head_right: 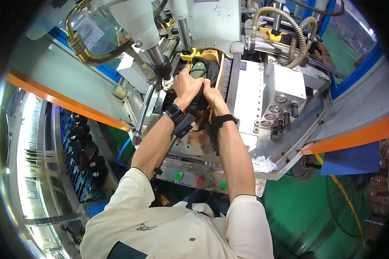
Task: The worker is using a heel-lasting machine to shape and secure the heel of black athletic shoes on a factory production line.
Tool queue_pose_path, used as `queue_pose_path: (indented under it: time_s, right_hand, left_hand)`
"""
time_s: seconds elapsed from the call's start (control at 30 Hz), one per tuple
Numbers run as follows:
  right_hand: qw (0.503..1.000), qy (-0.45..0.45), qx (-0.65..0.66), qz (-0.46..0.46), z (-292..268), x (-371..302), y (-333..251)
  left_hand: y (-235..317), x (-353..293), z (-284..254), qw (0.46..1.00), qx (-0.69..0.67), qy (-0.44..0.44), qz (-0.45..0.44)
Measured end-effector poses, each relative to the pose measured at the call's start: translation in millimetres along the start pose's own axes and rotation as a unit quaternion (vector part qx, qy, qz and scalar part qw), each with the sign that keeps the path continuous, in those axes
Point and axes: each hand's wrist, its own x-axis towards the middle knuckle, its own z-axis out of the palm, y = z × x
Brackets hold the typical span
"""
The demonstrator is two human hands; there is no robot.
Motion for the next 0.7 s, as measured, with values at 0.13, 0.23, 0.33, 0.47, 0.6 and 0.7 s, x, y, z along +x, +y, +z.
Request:
queue_pose_path:
  time_s: [0.13,0.23,0.33,0.47,0.6,0.7]
  right_hand:
    - [0.99,0.007,0.136,0.018,5.3,1.2,2.7]
    - [0.962,0.104,0.238,0.083,16.6,4.2,2.2]
    - [0.976,0.073,0.202,0.037,16.7,-1.5,-7.0]
    - [0.969,0.027,0.244,-0.031,10.3,-29.7,-8.5]
    - [0.939,-0.025,0.329,-0.094,23.7,-113.0,-6.9]
    - [0.923,-0.065,0.314,-0.215,31.0,-144.0,27.4]
  left_hand:
    - [-1.0,12.7,-7.4,1.0,0.002,0.013,-0.004]
    - [6.8,14.8,-4.9,1.0,-0.013,0.014,0.005]
    - [3.3,14.2,0.5,0.999,-0.015,0.032,0.026]
    - [21.8,6.0,-12.7,0.997,-0.015,0.033,0.074]
    - [35.4,-37.7,-75.9,0.989,-0.041,0.053,0.132]
    - [25.5,-96.2,-143.0,0.969,-0.16,0.108,0.158]
